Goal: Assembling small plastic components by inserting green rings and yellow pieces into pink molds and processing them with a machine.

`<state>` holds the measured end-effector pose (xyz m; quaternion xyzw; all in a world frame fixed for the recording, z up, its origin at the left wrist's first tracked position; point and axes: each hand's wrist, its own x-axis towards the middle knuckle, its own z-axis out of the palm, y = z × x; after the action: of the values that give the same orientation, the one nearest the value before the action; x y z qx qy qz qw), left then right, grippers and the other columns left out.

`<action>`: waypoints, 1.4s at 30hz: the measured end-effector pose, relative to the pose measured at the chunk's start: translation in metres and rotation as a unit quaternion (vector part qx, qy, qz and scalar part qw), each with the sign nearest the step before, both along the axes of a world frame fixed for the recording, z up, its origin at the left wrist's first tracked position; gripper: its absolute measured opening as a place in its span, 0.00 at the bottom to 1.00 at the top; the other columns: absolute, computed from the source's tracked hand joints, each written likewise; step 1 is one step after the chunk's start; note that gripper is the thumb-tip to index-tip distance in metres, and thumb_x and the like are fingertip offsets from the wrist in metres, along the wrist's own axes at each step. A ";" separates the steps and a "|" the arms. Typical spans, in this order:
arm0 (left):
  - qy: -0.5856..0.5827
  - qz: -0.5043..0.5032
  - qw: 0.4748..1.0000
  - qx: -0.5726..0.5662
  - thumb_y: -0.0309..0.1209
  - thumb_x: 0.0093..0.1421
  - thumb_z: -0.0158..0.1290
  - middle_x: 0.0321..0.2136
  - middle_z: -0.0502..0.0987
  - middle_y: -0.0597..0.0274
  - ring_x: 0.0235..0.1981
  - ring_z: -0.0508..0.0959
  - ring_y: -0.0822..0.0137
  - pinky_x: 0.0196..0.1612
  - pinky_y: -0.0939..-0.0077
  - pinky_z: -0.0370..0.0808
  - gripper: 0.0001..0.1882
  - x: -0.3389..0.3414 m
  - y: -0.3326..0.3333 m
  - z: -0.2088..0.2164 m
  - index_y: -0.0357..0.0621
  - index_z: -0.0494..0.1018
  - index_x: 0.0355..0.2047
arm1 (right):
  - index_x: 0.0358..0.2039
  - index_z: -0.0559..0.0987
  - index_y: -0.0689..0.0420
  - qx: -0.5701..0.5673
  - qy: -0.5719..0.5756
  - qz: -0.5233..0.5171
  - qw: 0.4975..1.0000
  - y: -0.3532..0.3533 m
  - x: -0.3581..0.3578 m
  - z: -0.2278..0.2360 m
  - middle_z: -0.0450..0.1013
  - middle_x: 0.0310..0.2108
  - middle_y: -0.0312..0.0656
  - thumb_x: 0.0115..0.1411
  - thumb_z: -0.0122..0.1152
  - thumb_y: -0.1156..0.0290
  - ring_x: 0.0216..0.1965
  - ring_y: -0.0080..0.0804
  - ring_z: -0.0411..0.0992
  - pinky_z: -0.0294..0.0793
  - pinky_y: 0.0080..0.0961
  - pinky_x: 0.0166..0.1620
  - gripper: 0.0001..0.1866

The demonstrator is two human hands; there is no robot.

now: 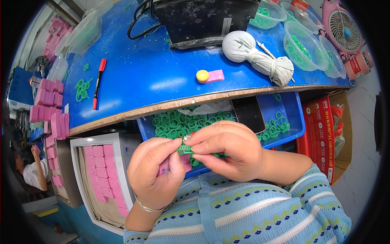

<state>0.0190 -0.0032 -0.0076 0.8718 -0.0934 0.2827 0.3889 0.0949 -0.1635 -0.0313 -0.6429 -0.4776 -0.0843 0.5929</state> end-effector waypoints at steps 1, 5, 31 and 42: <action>0.007 0.002 1.000 -0.004 0.12 0.43 0.53 0.28 0.74 0.54 0.26 0.76 0.65 0.26 0.79 0.73 0.16 0.000 0.000 0.001 0.37 0.74 0.34 | 0.32 0.75 0.61 0.000 0.003 0.001 1.000 0.000 0.000 -0.001 0.75 0.35 0.48 0.45 0.64 0.81 0.33 0.38 0.76 0.74 0.27 0.33 0.12; -0.004 0.005 1.000 0.013 0.13 0.42 0.54 0.29 0.75 0.54 0.27 0.76 0.63 0.28 0.77 0.73 0.17 0.000 0.001 0.000 0.37 0.74 0.35 | 0.32 0.75 0.60 0.003 0.008 0.000 1.000 0.000 -0.001 -0.001 0.75 0.35 0.48 0.45 0.64 0.81 0.34 0.38 0.76 0.74 0.28 0.33 0.12; 0.253 -0.044 0.901 -0.350 0.16 0.46 0.56 0.35 0.72 0.58 0.34 0.72 0.74 0.40 0.82 0.71 0.17 -0.006 -0.001 -0.003 0.32 0.73 0.38 | 0.26 0.74 0.61 -0.030 -0.010 -0.047 0.998 0.001 0.002 0.001 0.72 0.25 0.44 0.41 0.60 0.81 0.25 0.38 0.72 0.72 0.29 0.29 0.09; 0.269 -0.042 0.896 -0.351 0.16 0.45 0.57 0.34 0.73 0.58 0.34 0.73 0.74 0.40 0.81 0.71 0.15 -0.003 -0.004 0.000 0.33 0.74 0.37 | 0.21 0.67 0.58 -0.109 0.087 -0.055 0.989 0.000 -0.004 0.005 0.65 0.18 0.42 0.42 0.56 0.77 0.20 0.40 0.67 0.66 0.32 0.23 0.06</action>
<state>0.0155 -0.0068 -0.0078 0.7171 0.0840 0.0351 0.6910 0.0907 -0.1631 -0.0262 -0.7339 -0.3942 -0.0076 0.5531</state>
